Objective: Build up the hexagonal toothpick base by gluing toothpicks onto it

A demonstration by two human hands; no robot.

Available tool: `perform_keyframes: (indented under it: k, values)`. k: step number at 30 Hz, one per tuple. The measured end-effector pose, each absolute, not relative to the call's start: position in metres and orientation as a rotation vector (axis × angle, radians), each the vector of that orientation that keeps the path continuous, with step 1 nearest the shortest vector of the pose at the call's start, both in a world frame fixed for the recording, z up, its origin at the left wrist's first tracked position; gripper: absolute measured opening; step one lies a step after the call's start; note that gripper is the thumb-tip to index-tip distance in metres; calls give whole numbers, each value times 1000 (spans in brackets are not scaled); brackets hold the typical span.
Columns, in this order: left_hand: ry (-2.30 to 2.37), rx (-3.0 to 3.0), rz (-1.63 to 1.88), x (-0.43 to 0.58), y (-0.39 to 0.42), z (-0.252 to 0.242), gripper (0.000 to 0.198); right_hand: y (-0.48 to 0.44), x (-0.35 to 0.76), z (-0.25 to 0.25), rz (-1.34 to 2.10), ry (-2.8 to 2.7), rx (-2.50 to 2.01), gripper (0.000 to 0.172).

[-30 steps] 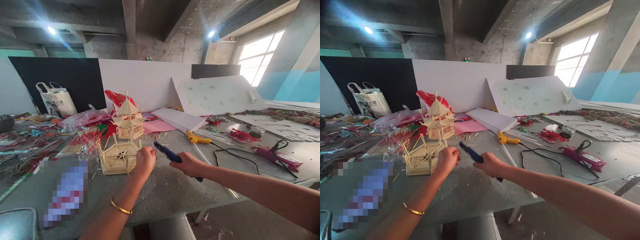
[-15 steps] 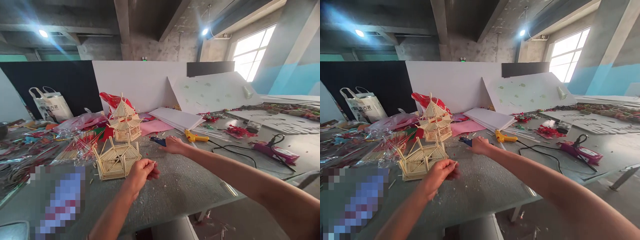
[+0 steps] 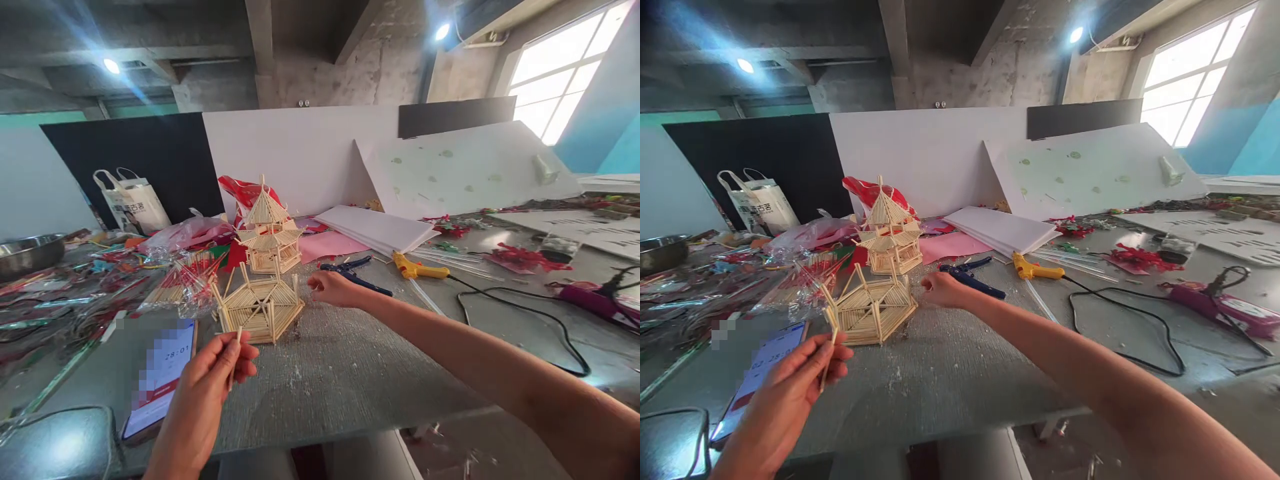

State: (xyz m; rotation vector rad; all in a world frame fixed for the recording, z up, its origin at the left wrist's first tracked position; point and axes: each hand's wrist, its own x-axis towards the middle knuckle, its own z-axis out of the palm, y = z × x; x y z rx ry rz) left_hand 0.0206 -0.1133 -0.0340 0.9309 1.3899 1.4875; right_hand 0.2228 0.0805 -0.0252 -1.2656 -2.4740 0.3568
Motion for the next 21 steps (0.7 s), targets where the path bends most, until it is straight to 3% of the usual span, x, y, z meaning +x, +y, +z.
perform_keyframes:
  k: [7, 12, 21]
  values:
    - [1187, 800, 1741, 5, -93, -1, 22, 69, 191, -33, 475, -2508, -1173, 29]
    - [1100, 1064, 1978, 16, -57, 40, 12, 75, 186, -40, 424, -2502, -1152, 16]
    - [1331, 1649, 1441, 43, -32, 63, 16, 47, 272, -31, 631, -2563, -1077, 20]
